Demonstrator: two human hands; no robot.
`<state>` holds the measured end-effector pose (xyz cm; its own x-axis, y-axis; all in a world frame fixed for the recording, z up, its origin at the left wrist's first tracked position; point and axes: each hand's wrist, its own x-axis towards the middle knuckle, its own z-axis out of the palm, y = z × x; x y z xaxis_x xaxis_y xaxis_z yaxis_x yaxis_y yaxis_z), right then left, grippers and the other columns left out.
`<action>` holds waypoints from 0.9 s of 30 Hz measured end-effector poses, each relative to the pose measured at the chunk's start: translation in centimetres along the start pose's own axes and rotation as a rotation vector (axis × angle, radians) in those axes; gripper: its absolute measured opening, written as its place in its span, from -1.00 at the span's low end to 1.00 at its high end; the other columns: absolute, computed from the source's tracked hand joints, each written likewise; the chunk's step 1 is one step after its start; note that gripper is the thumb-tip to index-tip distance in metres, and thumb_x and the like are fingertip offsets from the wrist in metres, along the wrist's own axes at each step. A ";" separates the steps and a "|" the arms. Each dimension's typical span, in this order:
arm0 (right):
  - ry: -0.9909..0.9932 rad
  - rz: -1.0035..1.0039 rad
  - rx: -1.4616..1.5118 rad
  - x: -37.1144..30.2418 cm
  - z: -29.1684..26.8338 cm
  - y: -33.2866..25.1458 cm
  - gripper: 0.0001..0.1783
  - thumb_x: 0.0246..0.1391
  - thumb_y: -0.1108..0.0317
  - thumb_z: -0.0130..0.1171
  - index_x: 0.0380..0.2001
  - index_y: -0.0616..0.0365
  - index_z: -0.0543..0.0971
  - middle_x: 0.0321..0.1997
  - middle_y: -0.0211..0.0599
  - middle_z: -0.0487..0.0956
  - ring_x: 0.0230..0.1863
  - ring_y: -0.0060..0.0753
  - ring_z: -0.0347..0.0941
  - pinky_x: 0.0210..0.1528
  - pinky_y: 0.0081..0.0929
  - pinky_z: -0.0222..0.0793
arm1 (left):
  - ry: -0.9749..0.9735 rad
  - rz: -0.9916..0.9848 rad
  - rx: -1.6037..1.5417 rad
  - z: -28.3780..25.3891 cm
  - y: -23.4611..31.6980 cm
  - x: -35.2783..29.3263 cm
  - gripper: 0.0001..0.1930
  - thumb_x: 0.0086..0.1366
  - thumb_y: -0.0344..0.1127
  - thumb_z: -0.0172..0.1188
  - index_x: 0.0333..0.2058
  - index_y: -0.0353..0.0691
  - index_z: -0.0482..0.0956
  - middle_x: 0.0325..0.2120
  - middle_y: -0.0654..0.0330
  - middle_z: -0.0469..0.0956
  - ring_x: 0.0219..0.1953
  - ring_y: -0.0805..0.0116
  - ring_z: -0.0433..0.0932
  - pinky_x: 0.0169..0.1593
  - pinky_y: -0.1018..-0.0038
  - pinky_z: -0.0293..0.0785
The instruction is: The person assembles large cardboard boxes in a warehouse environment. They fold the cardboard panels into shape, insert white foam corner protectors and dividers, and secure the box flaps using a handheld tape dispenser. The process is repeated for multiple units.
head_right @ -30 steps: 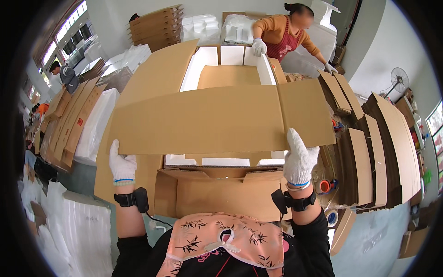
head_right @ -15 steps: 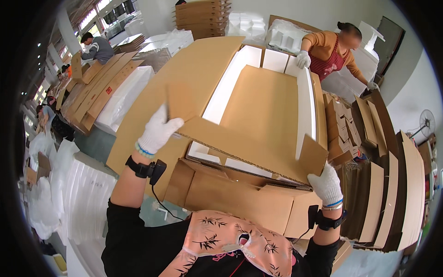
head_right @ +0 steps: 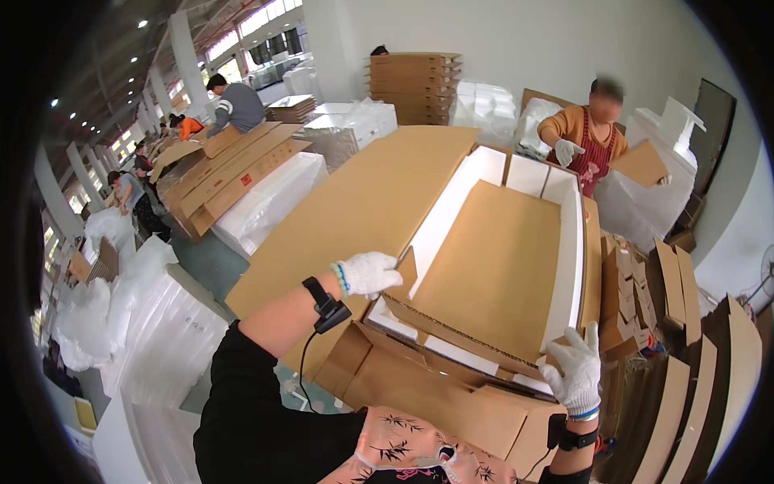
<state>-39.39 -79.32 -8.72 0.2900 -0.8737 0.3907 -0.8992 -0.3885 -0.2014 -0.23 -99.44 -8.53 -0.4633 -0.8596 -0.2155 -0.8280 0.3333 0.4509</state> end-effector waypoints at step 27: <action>-0.147 0.033 0.158 -3.2 11.9 6.2 -0.72 0.09 0.20 0.15 -0.45 0.20 0.65 -0.43 -0.01 0.61 -0.28 0.12 0.46 -0.09 -0.05 0.34 | 0.730 -0.441 0.525 18.7 -8.0 -34.1 -0.59 0.13 -0.14 0.21 -0.04 -0.13 0.56 0.05 -0.01 0.47 0.16 -0.04 0.40 0.27 0.08 0.26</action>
<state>-41.97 -82.44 -21.90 0.3164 -0.9155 0.2486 -0.8496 -0.3900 -0.3551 16.33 -65.60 -20.97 0.0805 -0.9163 0.3923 -0.9952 -0.0956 -0.0191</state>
